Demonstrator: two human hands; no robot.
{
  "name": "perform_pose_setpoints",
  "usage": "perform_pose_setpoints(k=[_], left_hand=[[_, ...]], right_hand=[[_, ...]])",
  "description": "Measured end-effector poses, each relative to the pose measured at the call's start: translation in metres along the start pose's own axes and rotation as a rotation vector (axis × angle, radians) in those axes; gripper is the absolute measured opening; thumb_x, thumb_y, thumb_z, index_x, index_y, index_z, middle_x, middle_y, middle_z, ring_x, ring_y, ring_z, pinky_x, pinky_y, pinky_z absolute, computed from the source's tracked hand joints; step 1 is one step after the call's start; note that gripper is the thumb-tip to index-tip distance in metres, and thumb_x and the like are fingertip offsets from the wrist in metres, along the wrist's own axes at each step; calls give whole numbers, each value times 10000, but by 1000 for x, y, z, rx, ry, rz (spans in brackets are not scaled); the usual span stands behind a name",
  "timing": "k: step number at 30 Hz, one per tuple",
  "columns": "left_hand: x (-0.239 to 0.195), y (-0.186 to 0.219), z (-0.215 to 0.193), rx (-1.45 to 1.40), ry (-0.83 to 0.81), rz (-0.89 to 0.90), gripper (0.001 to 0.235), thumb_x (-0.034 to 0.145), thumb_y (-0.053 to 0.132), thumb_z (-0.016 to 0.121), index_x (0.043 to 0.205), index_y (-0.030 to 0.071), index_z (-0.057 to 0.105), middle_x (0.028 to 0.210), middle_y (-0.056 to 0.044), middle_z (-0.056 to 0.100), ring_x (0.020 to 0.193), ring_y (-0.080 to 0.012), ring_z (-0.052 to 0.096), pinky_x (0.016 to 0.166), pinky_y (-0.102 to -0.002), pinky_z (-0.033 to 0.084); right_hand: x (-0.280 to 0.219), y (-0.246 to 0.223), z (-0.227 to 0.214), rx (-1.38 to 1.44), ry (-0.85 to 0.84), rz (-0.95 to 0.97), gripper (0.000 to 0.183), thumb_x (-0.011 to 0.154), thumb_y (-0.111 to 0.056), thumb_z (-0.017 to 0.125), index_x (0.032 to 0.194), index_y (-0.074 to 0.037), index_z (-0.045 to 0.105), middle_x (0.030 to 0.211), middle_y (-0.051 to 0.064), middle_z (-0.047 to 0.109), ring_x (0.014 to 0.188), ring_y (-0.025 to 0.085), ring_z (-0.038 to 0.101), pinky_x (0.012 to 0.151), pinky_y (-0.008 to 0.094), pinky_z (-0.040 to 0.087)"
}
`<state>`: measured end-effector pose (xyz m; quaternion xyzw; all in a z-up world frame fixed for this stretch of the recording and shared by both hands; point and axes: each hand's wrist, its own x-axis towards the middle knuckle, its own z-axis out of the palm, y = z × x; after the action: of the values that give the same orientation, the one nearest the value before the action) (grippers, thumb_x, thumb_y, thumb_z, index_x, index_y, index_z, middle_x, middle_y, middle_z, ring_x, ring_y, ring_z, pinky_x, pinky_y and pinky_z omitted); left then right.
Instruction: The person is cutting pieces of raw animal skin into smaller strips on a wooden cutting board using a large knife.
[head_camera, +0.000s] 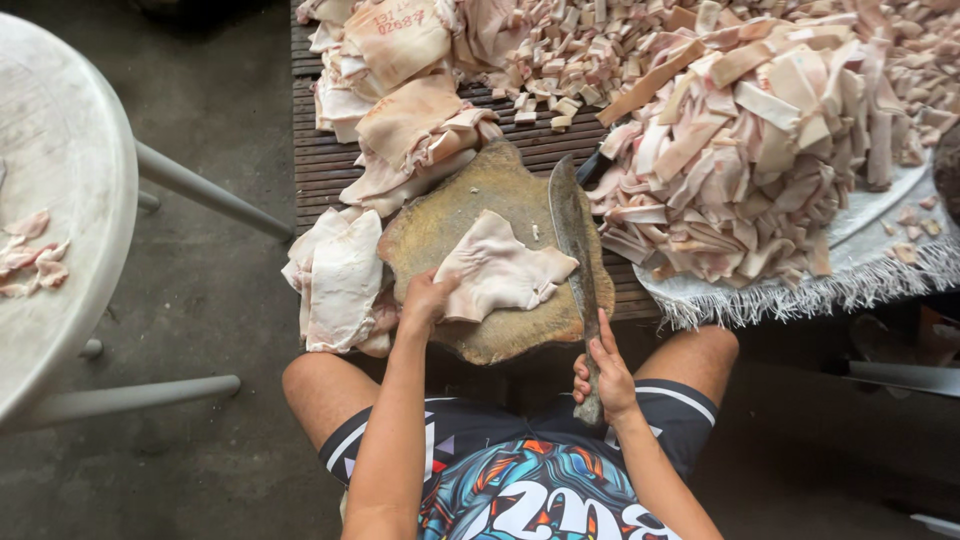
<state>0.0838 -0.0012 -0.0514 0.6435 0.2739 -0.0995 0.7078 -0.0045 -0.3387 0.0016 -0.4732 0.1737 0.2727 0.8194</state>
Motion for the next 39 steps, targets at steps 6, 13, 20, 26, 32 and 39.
perform_pose_setpoints(k=[6,13,20,26,32,39], left_hand=[[1,-9,-9,30,53,44,376,1034,328,574,1063,-3,751,786,-27,707,603,-87,588,530,-279,502],[-14,-7,-10,201,88,190,354,1032,293,579,985,-15,746,727,-3,690,616,-85,561,567,-279,492],[-23,5,-2,-117,5,38,281,1022,239,582,1027,-1,729,803,-30,705,632,-122,598,579,-304,498],[-37,78,-2,-92,0,155,291,1040,217,631,1138,-43,720,983,-140,761,817,-192,711,761,-333,565],[-63,89,9,1269,642,467,527,986,313,574,1434,36,565,1441,-275,508,1262,-420,497,1052,-509,420],[-31,29,102,1331,352,598,861,985,679,322,1545,26,357,1620,-238,199,1483,-525,70,1143,-667,4]], right_hand=[[-5,-1,2,-8,-11,-25,642,1034,-325,426,1598,-504,176,668,51,458,442,126,456,409,323,481],[-5,1,0,-7,-47,-31,635,1036,-333,419,1601,-499,181,679,54,456,450,127,454,417,316,481],[-7,1,-2,-7,-54,-39,631,1037,-344,414,1604,-485,175,677,52,453,445,124,442,413,315,470],[-1,-6,-1,-24,-23,-16,632,1026,-342,416,1590,-507,182,663,54,444,438,132,441,411,337,478],[2,0,-7,27,-54,-9,625,1039,-316,400,1595,-497,181,673,55,463,443,133,459,418,329,487],[1,0,-4,38,-31,-4,626,1041,-299,400,1596,-496,189,670,53,464,427,129,446,405,320,480]])
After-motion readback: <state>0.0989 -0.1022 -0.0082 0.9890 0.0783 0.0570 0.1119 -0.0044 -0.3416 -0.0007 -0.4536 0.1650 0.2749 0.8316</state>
